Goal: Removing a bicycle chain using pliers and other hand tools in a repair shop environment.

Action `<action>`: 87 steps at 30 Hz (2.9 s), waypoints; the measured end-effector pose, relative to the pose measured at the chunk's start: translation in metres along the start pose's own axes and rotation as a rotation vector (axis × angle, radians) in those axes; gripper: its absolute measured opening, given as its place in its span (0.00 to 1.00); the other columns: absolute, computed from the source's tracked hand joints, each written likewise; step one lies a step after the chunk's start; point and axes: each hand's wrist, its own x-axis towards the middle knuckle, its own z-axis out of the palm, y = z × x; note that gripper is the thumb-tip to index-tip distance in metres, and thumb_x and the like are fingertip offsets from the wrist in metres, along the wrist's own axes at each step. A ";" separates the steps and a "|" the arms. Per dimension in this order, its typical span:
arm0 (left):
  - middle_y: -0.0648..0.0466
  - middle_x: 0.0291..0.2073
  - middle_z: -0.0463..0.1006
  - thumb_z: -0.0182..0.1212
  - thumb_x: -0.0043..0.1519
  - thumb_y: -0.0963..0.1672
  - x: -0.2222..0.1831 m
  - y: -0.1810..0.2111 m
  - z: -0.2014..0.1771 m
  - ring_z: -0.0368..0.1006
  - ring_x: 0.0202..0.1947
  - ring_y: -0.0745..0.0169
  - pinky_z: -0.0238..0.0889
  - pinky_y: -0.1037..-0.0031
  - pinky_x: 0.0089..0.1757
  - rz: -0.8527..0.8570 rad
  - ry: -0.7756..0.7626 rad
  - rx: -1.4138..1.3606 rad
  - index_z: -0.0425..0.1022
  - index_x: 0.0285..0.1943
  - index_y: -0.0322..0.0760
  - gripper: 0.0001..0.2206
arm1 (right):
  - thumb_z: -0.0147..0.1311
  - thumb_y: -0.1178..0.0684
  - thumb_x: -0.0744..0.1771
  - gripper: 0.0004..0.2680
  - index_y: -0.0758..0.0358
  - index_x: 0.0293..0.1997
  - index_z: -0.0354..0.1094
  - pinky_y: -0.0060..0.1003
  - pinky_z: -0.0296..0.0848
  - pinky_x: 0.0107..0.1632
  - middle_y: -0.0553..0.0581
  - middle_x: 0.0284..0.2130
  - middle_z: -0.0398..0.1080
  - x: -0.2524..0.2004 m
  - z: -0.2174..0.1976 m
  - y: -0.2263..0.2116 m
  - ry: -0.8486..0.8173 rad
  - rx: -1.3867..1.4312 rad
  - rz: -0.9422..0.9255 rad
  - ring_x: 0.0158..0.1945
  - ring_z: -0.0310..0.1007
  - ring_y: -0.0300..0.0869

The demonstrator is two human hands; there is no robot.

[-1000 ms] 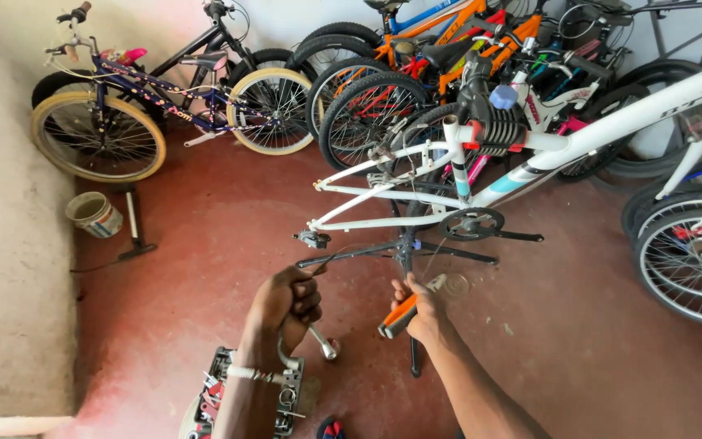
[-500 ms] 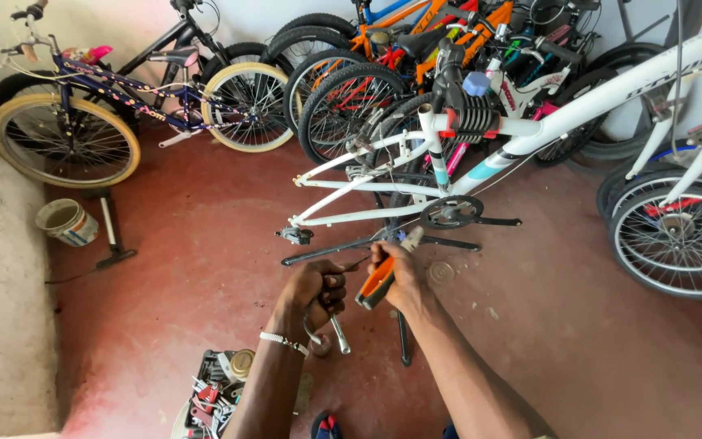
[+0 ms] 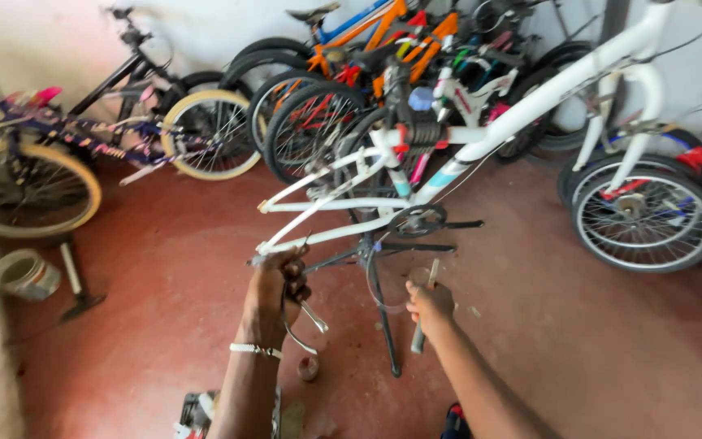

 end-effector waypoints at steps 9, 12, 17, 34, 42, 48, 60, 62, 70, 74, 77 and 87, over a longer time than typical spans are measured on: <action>0.67 0.16 0.45 0.44 0.62 0.42 0.022 -0.071 0.107 0.45 0.12 0.76 0.43 0.81 0.20 -0.310 -0.225 -0.016 0.67 0.48 0.29 0.11 | 0.62 0.52 0.58 0.09 0.67 0.32 0.69 0.29 0.71 0.21 0.60 0.18 0.72 -0.041 -0.052 -0.109 0.042 -0.195 -0.166 0.17 0.72 0.41; 0.66 0.17 0.47 0.44 0.62 0.43 0.045 -0.101 0.137 0.47 0.13 0.75 0.43 0.79 0.21 -0.360 -0.261 0.026 0.67 0.51 0.29 0.13 | 0.61 0.54 0.59 0.11 0.70 0.36 0.66 0.30 0.69 0.21 0.62 0.21 0.70 -0.051 -0.062 -0.154 -0.023 -0.055 -0.154 0.18 0.69 0.40; 0.68 0.16 0.47 0.45 0.62 0.44 0.066 -0.125 0.191 0.48 0.13 0.77 0.43 0.81 0.21 -0.416 -0.285 0.061 0.67 0.56 0.31 0.16 | 0.57 0.41 0.61 0.17 0.69 0.38 0.65 0.34 0.70 0.25 0.62 0.29 0.69 -0.049 -0.077 -0.213 -0.057 0.042 -0.100 0.24 0.69 0.43; 0.66 0.14 0.49 0.47 0.63 0.45 0.145 -0.165 0.335 0.48 0.12 0.76 0.45 0.82 0.21 -0.100 -0.051 -0.060 0.73 0.49 0.33 0.13 | 0.58 0.53 0.61 0.11 0.66 0.43 0.69 0.29 0.70 0.22 0.59 0.32 0.73 0.146 -0.080 -0.300 -0.126 0.019 -0.376 0.21 0.71 0.41; 0.65 0.14 0.47 0.47 0.65 0.47 0.178 -0.178 0.347 0.46 0.11 0.75 0.45 0.83 0.20 -0.097 -0.171 -0.258 0.71 0.47 0.36 0.12 | 0.53 0.53 0.63 0.06 0.65 0.32 0.68 0.33 0.70 0.22 0.59 0.26 0.72 0.142 -0.078 -0.300 -0.099 -0.029 -0.567 0.22 0.74 0.41; 0.65 0.13 0.48 0.51 0.63 0.48 0.182 -0.183 0.346 0.44 0.10 0.73 0.46 0.81 0.20 -0.109 -0.192 -0.353 0.71 0.41 0.38 0.10 | 0.44 0.53 0.65 0.05 0.59 0.32 0.63 0.25 0.71 0.22 0.55 0.23 0.71 0.128 -0.098 -0.330 0.048 0.081 -0.604 0.21 0.72 0.38; 0.61 0.14 0.52 0.45 0.64 0.50 0.183 -0.219 0.339 0.47 0.10 0.71 0.43 0.75 0.18 -0.209 -0.064 0.224 0.77 0.35 0.28 0.20 | 0.52 0.42 0.64 0.08 0.51 0.31 0.66 0.30 0.65 0.27 0.45 0.19 0.72 0.157 -0.159 -0.339 0.085 -0.346 -0.863 0.19 0.70 0.35; 0.59 0.13 0.52 0.45 0.64 0.50 0.177 -0.220 0.342 0.48 0.09 0.70 0.43 0.76 0.17 -0.161 -0.041 0.319 0.76 0.32 0.25 0.22 | 0.53 0.44 0.64 0.08 0.56 0.34 0.66 0.27 0.65 0.20 0.50 0.21 0.73 0.148 -0.153 -0.340 -0.026 -0.229 -0.708 0.16 0.68 0.36; 0.51 0.04 0.54 0.51 0.61 0.51 0.157 -0.188 0.360 0.53 0.03 0.62 0.46 0.76 0.13 0.123 0.014 0.521 0.70 0.18 0.31 0.22 | 0.54 0.55 0.62 0.10 0.68 0.44 0.66 0.27 0.60 0.11 0.63 0.27 0.73 0.127 -0.151 -0.296 -0.278 -0.032 -0.464 0.10 0.63 0.39; 0.55 0.07 0.52 0.47 0.63 0.47 0.125 -0.160 0.387 0.49 0.06 0.69 0.44 0.78 0.16 0.149 -0.078 0.396 0.71 0.24 0.28 0.19 | 0.54 0.54 0.60 0.06 0.66 0.34 0.70 0.29 0.61 0.11 0.61 0.18 0.71 0.146 -0.173 -0.274 -0.032 -0.061 -0.223 0.10 0.63 0.40; 0.60 0.08 0.47 0.45 0.64 0.46 0.117 -0.153 0.410 0.41 0.08 0.72 0.37 0.79 0.17 0.146 -0.162 0.333 0.75 0.31 0.28 0.17 | 0.51 0.53 0.61 0.04 0.60 0.29 0.70 0.35 0.65 0.19 0.57 0.15 0.69 0.109 -0.199 -0.284 0.291 -0.067 -0.380 0.15 0.66 0.42; 0.59 0.12 0.53 0.50 0.62 0.48 0.116 -0.161 0.456 0.53 0.11 0.71 0.47 0.80 0.19 0.339 -0.243 0.200 0.76 0.37 0.28 0.16 | 0.54 0.53 0.63 0.07 0.68 0.29 0.68 0.56 0.69 0.35 0.67 0.22 0.72 0.073 -0.211 -0.414 0.540 -0.499 -1.132 0.30 0.72 0.62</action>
